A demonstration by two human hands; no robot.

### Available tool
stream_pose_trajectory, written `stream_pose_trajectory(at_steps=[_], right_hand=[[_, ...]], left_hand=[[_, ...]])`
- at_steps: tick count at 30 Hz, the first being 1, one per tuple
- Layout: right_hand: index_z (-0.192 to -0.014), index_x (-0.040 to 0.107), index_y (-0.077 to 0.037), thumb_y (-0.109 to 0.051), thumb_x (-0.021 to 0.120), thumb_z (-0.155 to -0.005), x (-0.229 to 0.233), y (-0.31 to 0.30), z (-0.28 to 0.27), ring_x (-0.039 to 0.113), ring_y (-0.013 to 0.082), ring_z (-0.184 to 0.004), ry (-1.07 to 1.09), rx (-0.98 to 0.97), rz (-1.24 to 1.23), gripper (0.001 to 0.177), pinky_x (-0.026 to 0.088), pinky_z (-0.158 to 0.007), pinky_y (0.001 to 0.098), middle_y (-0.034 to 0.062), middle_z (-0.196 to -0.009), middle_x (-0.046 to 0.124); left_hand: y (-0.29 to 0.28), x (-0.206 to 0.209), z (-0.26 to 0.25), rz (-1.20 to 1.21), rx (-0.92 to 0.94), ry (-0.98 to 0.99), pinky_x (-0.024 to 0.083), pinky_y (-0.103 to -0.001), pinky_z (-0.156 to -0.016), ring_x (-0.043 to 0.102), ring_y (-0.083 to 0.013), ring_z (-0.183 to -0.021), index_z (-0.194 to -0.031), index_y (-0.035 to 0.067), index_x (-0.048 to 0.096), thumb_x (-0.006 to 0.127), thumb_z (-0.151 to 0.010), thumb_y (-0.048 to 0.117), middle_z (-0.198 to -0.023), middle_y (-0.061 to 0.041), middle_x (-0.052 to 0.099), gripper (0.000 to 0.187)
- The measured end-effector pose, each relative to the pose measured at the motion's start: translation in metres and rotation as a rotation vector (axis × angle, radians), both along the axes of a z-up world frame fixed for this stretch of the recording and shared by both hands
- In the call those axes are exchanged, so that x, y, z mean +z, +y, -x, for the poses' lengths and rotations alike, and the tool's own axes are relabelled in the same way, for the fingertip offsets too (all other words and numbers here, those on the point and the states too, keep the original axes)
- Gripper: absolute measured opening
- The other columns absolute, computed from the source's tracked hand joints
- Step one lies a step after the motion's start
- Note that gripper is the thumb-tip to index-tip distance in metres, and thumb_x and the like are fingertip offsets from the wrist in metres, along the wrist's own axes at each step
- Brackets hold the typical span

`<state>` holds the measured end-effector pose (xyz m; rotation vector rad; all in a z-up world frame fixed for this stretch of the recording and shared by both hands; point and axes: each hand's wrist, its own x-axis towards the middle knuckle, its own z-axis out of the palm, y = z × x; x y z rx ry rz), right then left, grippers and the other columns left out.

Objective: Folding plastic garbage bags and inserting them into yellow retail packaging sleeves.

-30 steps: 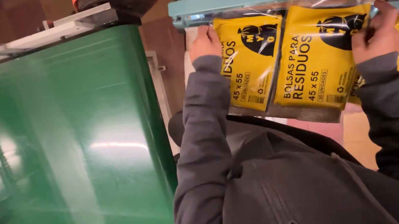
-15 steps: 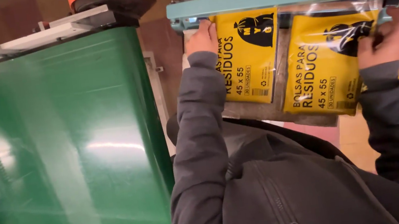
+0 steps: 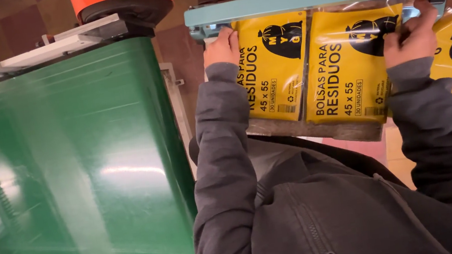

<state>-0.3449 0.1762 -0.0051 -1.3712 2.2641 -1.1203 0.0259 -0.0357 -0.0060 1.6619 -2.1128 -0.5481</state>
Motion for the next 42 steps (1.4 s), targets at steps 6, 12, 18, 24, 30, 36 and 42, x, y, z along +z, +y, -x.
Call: stream_pose_trajectory(at_steps=[6, 12, 18, 24, 30, 36, 42], right_hand=[[-0.13, 0.057, -0.001, -0.005, 0.076, -0.094, 0.111, -0.008, -0.026, 0.058, 0.0328, -0.084, 0.438, 0.088, 0.091, 0.041, 0.048, -0.073, 0.0441, 0.013, -0.091, 0.055], [-0.118, 0.07, -0.006, -0.009, 0.081, -0.096, 0.222, -0.063, -0.039, 0.059, 0.0337, -0.094, 0.841, 0.411, 0.324, 0.025, 0.05, -0.082, 0.0426, 0.0145, -0.106, 0.058], [-0.103, 0.065, -0.014, -0.029, 0.064, -0.102, 0.175, -0.12, 0.003, 0.061, 0.0185, -0.078, 1.016, 0.55, 0.147, 0.015, 0.046, -0.07, 0.0316, 0.0005, -0.087, 0.062], [-0.1, 0.072, -0.018, -0.043, 0.064, -0.115, 0.082, -0.131, 0.039, 0.065, 0.0246, -0.066, 0.798, 0.588, -0.176, 0.03, 0.052, -0.065, 0.0406, 0.0029, -0.076, 0.068], [-0.11, 0.073, -0.02, -0.049, 0.056, -0.113, 0.023, -0.134, 0.059, 0.065, 0.0249, -0.061, 0.776, 0.562, -0.174, 0.034, 0.054, -0.064, 0.0431, 0.0027, -0.075, 0.069], [-0.112, 0.073, -0.018, -0.049, 0.058, -0.112, 0.041, -0.133, 0.054, 0.067, 0.0278, -0.069, 0.673, 0.574, -0.237, 0.034, 0.055, -0.066, 0.0447, 0.0049, -0.077, 0.07], [-0.109, 0.075, -0.019, -0.041, 0.065, -0.11, 0.077, -0.129, 0.04, 0.068, 0.0227, -0.076, 0.803, 0.569, -0.029, 0.024, 0.056, -0.067, 0.038, 0.0003, -0.084, 0.071]], left_hand=[[0.03, 0.037, 0.021, 0.071, 0.069, -0.209, 0.055, -0.052, -0.073, 0.068, -0.0371, -0.097, -0.11, 0.015, 0.065, 0.061, -0.097, 0.043, -0.101, -0.012, 0.073, 0.031], [0.101, 0.066, 0.097, 0.132, -0.451, -0.214, 0.035, -0.073, -0.11, 0.034, -0.0339, -0.145, -0.14, 0.021, 0.055, 0.067, -0.083, 0.066, -0.148, -0.004, 0.047, 0.074], [0.11, 0.046, 0.126, 0.06, -0.339, -0.299, 0.021, -0.088, -0.109, 0.013, -0.0427, -0.156, -0.151, 0.034, 0.043, 0.068, -0.08, 0.067, -0.164, -0.003, 0.03, 0.082], [0.11, 0.034, 0.134, 0.116, -0.272, -0.286, 0.023, -0.09, -0.108, 0.014, -0.0428, -0.158, -0.152, 0.036, 0.043, 0.072, -0.083, 0.057, -0.165, -0.002, 0.029, 0.077], [0.11, 0.029, 0.14, 0.162, -0.185, -0.306, 0.025, -0.089, -0.11, 0.02, -0.0409, -0.158, -0.151, 0.038, 0.044, 0.072, -0.086, 0.051, -0.165, 0.0, 0.031, 0.072], [0.111, 0.026, 0.151, 0.14, -0.084, -0.333, 0.028, -0.088, -0.109, 0.029, -0.0396, -0.153, -0.148, 0.036, 0.046, 0.072, -0.087, 0.046, -0.154, -0.002, 0.043, 0.067], [0.108, 0.018, 0.155, 0.142, -0.029, -0.323, 0.03, -0.086, -0.109, 0.033, -0.0396, -0.149, -0.145, 0.034, 0.049, 0.07, -0.087, 0.046, -0.147, -0.006, 0.047, 0.062]])
